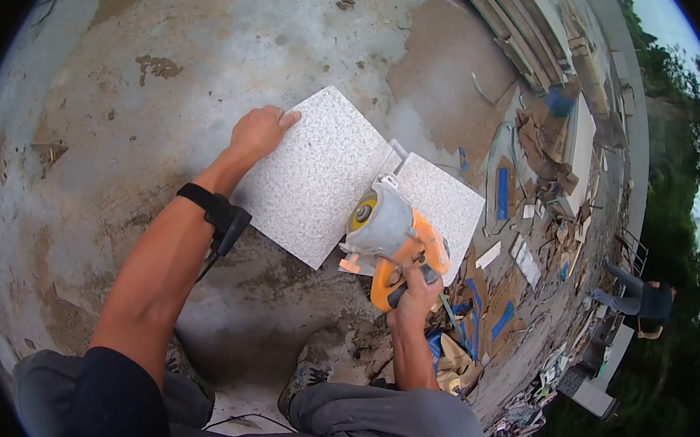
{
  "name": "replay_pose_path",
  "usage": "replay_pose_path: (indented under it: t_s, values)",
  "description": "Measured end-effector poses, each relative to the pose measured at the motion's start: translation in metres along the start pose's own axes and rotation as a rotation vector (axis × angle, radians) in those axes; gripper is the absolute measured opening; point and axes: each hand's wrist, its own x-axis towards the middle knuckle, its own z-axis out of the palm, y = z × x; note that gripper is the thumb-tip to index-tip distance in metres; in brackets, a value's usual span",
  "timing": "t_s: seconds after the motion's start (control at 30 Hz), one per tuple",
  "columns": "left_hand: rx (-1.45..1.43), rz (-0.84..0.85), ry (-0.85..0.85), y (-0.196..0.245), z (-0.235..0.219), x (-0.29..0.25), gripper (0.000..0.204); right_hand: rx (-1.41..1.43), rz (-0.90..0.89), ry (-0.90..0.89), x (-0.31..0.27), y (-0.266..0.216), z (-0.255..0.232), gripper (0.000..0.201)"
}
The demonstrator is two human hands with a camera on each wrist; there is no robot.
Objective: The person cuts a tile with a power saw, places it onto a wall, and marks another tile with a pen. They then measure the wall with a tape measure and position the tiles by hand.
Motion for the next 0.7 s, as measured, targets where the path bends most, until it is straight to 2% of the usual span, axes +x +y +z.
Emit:
replay_pose_path:
  t_s: [0.47,0.53,0.7]
  values:
    - [-0.012,0.015,-0.005,-0.003,0.003,0.004,0.052,-0.003,-0.008,0.016,-0.007,0.002,0.001,0.016]
    - [-0.028,0.057,0.073,-0.007,0.009,0.008,0.057,-0.006,-0.002,0.019,-0.01,0.001,0.001,0.017]
    - [-0.011,0.072,0.108,-0.009,0.014,0.011,0.057,-0.026,0.011,0.016,-0.014,0.002,-0.003,0.018]
